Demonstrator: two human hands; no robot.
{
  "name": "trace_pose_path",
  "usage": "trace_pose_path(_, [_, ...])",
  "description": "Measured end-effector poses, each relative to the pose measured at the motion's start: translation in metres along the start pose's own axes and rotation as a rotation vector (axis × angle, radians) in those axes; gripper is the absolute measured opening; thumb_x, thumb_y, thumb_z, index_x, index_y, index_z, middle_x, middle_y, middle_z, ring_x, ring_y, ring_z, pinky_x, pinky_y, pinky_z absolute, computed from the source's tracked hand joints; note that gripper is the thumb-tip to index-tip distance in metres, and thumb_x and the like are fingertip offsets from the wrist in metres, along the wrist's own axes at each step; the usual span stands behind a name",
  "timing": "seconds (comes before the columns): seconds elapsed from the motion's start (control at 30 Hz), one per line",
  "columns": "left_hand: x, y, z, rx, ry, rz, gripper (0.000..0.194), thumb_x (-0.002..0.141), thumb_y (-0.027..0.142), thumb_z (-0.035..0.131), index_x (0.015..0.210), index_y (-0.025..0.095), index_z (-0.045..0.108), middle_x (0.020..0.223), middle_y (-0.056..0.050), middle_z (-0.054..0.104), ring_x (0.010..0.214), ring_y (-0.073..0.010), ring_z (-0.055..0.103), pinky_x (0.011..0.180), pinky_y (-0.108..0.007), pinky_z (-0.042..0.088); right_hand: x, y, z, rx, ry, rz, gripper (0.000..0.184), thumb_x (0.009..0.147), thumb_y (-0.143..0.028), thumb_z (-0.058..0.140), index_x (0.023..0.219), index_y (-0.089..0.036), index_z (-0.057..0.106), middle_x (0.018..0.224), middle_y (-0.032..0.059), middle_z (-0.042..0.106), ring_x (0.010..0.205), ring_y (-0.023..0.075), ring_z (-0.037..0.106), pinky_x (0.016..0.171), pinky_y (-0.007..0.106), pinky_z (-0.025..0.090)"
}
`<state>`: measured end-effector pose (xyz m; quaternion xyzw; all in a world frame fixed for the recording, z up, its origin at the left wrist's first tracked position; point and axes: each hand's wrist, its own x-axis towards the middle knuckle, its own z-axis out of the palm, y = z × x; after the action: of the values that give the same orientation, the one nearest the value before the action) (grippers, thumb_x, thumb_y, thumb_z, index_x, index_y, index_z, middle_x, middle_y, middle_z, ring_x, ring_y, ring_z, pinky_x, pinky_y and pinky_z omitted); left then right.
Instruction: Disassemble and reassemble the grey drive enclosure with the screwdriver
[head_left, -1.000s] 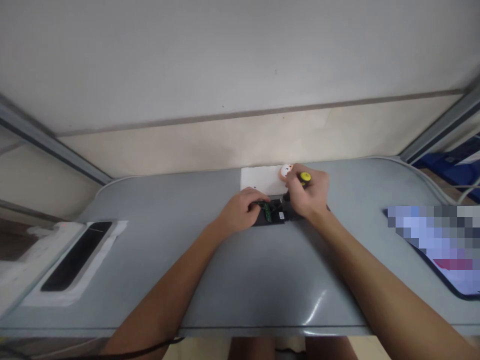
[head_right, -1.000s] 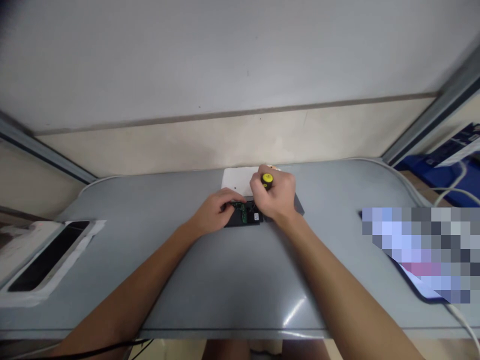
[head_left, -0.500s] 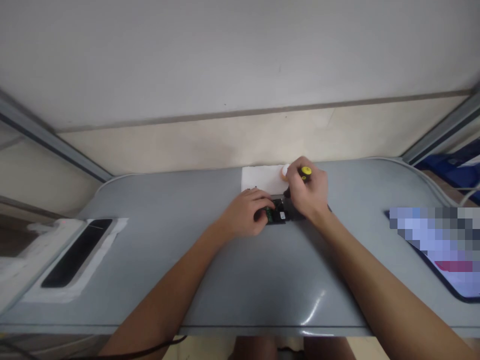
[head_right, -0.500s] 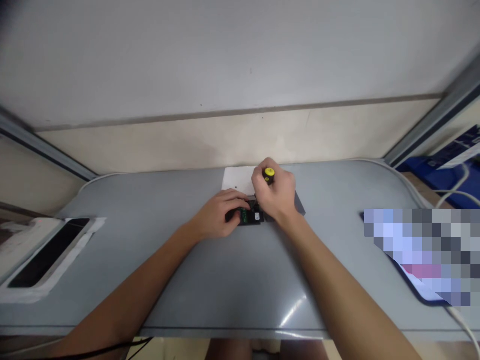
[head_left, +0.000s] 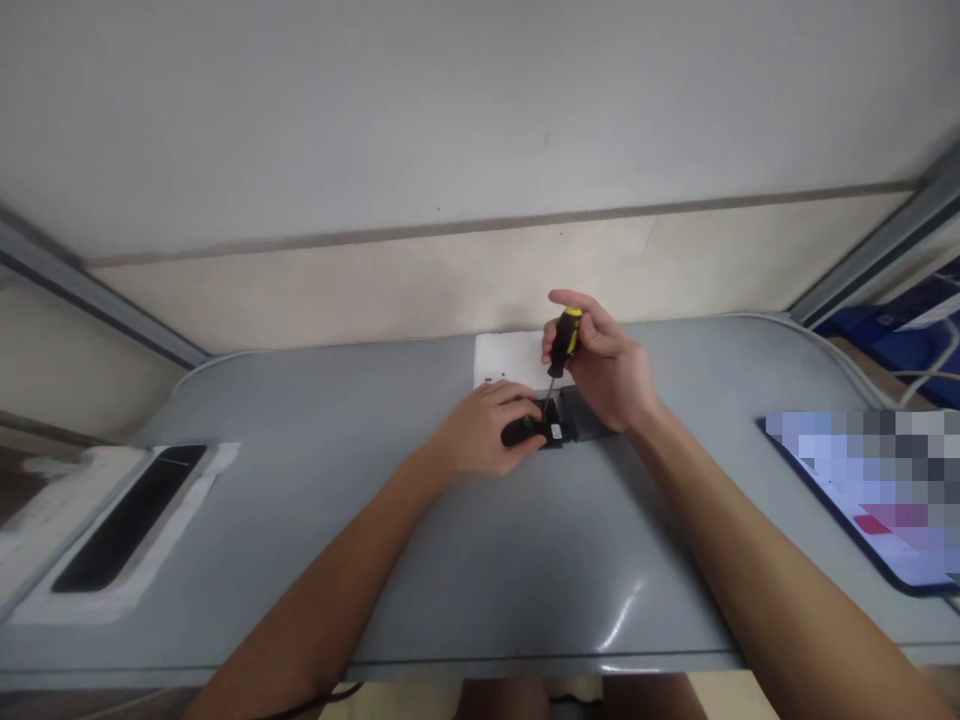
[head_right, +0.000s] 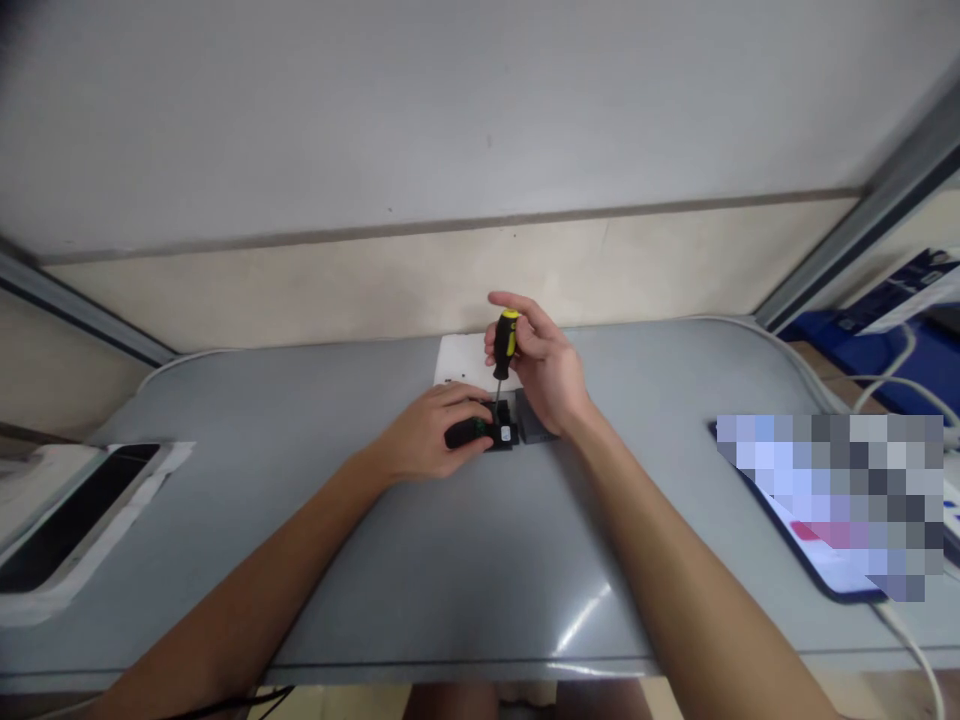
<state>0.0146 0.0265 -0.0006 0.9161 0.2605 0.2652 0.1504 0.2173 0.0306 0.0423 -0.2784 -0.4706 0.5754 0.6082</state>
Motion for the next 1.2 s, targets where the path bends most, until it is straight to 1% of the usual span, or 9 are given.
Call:
trace_pose_path(0.07, [0.001,0.001,-0.001,-0.014,-0.017,-0.018,0.019,0.091,0.037,0.075,0.103,0.021,0.072,0.12,-0.008,0.072,0.111,-0.0256,0.068,0.102,-0.044,0.051,0.0,-0.001,0.003,0.145,0.024,0.051,0.029,0.094,-0.049,0.064,0.115,-0.028,0.062,0.081,0.0,0.056,0.071,0.0171,0.053,0.071,0.033,0.049])
trace_pose_path(0.17, [0.002,0.002,-0.003,-0.041,-0.035,-0.026,0.02,0.09,0.038,0.077,0.101,0.022,0.072,0.117,-0.007,0.073,0.108,-0.0249,0.069,0.1,-0.044,0.052,0.001,-0.001,0.007,0.225,0.084,0.069,0.033,0.094,-0.06,0.062,0.097,-0.027,0.057,0.071,-0.0026,0.045,0.061,0.0151,0.045,0.062,0.031,0.047])
trace_pose_path(0.23, [0.002,0.001,-0.003,-0.052,-0.027,-0.019,0.019,0.09,0.036,0.077,0.101,0.022,0.072,0.117,-0.007,0.074,0.107,-0.0246,0.069,0.1,-0.044,0.052,0.001,-0.001,0.008,0.239,0.095,0.081,0.035,0.093,-0.058,0.065,0.087,-0.026,0.052,0.068,-0.0037,0.041,0.057,0.0137,0.041,0.057,0.029,0.044])
trace_pose_path(0.3, [0.002,-0.001,-0.002,-0.062,-0.012,-0.014,0.019,0.091,0.036,0.077,0.101,0.022,0.071,0.118,-0.007,0.074,0.109,-0.0247,0.07,0.101,-0.044,0.052,0.001,-0.002,0.007,0.245,0.085,0.078,0.034,0.093,-0.051,0.069,0.082,-0.025,0.05,0.07,-0.0029,0.044,0.059,0.0128,0.043,0.057,0.028,0.044])
trace_pose_path(0.43, [0.0,-0.004,0.001,-0.069,0.005,-0.018,0.02,0.09,0.038,0.078,0.101,0.022,0.071,0.121,-0.008,0.074,0.112,-0.0254,0.07,0.102,-0.044,0.053,0.002,-0.005,0.003,0.181,0.053,0.065,0.033,0.095,-0.053,0.066,0.084,-0.024,0.054,0.083,0.0013,0.056,0.069,0.014,0.053,0.064,0.029,0.049])
trace_pose_path(0.57, [0.001,-0.004,0.002,-0.079,0.01,-0.022,0.02,0.09,0.038,0.078,0.1,0.022,0.071,0.121,-0.008,0.074,0.11,-0.0249,0.07,0.101,-0.044,0.054,0.003,-0.005,0.003,0.11,0.051,0.087,0.045,0.095,-0.07,0.055,0.088,-0.026,0.055,0.073,-0.0003,0.048,0.063,0.0153,0.048,0.061,0.031,0.048])
trace_pose_path(0.7, [0.002,-0.002,0.0,-0.062,0.002,-0.017,0.019,0.089,0.037,0.079,0.098,0.022,0.071,0.118,-0.008,0.075,0.109,-0.0248,0.071,0.1,-0.045,0.054,0.004,-0.002,0.004,0.047,0.113,0.02,0.054,0.092,-0.081,0.048,0.087,-0.027,0.05,0.067,-0.002,0.043,0.057,0.0158,0.044,0.055,0.032,0.046])
trace_pose_path(0.97, [0.001,-0.001,-0.001,0.021,-0.011,0.025,0.02,0.092,0.04,0.075,0.097,0.021,0.07,0.12,-0.008,0.075,0.11,-0.0257,0.071,0.103,-0.046,0.053,0.001,-0.006,0.013,-0.13,0.101,-0.042,0.054,0.092,-0.08,0.05,0.082,-0.027,0.05,0.074,0.0018,0.055,0.065,0.0172,0.056,0.056,0.032,0.05])
trace_pose_path(1.2, [0.002,0.0,-0.002,0.015,-0.032,0.01,0.019,0.091,0.039,0.075,0.097,0.021,0.07,0.12,-0.008,0.075,0.109,-0.0251,0.07,0.103,-0.044,0.052,0.002,-0.003,0.018,-0.129,0.121,-0.062,0.059,0.09,-0.085,0.045,0.081,-0.027,0.05,0.066,0.0,0.05,0.059,0.0158,0.053,0.051,0.032,0.046])
